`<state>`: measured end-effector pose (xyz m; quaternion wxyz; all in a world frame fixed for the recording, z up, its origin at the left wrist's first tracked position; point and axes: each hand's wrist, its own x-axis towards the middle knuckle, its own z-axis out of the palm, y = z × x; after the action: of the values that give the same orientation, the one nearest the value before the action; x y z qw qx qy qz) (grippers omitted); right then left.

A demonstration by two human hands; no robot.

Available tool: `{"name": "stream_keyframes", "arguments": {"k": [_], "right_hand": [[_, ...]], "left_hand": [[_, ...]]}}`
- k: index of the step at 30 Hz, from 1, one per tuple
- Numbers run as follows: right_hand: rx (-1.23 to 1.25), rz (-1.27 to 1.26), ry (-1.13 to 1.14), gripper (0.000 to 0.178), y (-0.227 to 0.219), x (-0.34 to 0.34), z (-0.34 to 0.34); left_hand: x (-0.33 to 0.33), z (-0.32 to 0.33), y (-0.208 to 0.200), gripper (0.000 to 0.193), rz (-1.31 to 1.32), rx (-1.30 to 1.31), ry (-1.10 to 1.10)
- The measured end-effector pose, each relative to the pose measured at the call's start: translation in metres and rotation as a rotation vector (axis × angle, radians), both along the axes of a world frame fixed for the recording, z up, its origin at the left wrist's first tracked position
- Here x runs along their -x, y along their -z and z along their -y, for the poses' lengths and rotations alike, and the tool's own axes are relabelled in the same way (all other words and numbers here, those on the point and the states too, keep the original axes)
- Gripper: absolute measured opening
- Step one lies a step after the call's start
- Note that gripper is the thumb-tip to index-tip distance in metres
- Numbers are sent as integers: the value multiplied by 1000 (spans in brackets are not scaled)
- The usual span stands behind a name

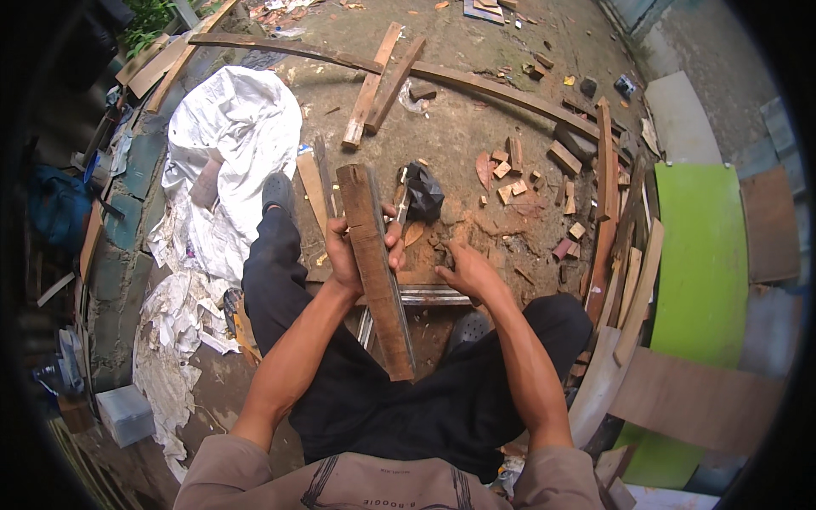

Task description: The person sits on the ground and uses a chisel to shape a small piece of wood. They hold the wood with one hand and strike the chisel with the other, repeatedly removing shavings.

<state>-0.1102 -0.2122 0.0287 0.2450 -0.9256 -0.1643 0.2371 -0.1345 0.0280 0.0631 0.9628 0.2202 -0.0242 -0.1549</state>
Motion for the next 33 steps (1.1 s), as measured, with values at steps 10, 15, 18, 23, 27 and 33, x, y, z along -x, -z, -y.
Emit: {"name": "stream_keyframes", "arguments": {"k": [10, 15, 18, 23, 27, 33], "right_hand": [[-88, 5, 55, 49, 13, -2, 6], [-141, -95, 115, 44, -6, -4, 4], [-199, -124, 130, 38, -14, 0, 4], [-195, -144, 139, 38, -41, 4, 3], [-112, -260, 9, 50, -81, 12, -9], [-272, -262, -144, 58, -56, 21, -5]], "left_hand": [[-9, -3, -14, 53, -468, -344, -192], [-14, -9, -13, 52, -671, -399, -288], [-18, -18, 3, 53, -659, -388, -320], [-20, -20, 15, 56, -656, -443, -366], [-18, -16, 9, 56, -639, -515, -478], [-16, -4, 10, 59, -494, -645, -584]]}}
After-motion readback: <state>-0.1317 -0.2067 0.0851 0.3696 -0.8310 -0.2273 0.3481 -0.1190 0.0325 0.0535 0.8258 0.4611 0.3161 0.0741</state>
